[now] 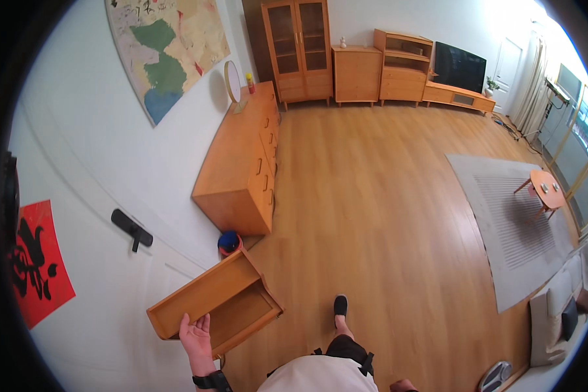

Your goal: The person moves various decorative items, including a tablet, a trophy, a clock, and a wooden tray, from a blue crate to a wooden shelf. They also place a white plate and a white cup on a coffee table. The person handles the items one by one, walking back and forth between the crate and the furniture.

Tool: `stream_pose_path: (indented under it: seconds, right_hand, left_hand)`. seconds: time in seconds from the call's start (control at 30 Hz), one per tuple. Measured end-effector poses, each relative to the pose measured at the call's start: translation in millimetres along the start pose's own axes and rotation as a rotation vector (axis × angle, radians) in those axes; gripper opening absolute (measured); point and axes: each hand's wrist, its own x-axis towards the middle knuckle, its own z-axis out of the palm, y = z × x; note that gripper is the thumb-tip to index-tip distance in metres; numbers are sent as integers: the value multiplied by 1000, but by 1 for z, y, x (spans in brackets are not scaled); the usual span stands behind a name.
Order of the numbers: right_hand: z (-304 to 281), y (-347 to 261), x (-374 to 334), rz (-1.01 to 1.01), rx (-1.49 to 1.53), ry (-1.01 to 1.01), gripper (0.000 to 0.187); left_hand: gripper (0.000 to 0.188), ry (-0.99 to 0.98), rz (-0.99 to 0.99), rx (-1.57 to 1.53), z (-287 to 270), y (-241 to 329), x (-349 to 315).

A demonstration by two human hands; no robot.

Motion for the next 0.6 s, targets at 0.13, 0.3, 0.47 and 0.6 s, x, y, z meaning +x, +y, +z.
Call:
stream_pose_path:
  seconds: [0.13, 0.3, 0.47, 0.6]
  right_hand:
    - [-51, -29, 33, -79, -553, 125, 31]
    - [-183, -30, 103, -160, -696, 69, 29]
    - [-386, -145, 114, 186, 275, 452, 19]
    - [-518, -286, 133, -129, 618, 701, 16]
  left_hand:
    - [30, 45, 94, 30, 70, -3, 51]
    - [31, 103, 162, -44, 124, -7, 104]
    - [33, 69, 254, -120, 189, -21, 164]
    - [39, 19, 330, -144, 242, -11, 213]
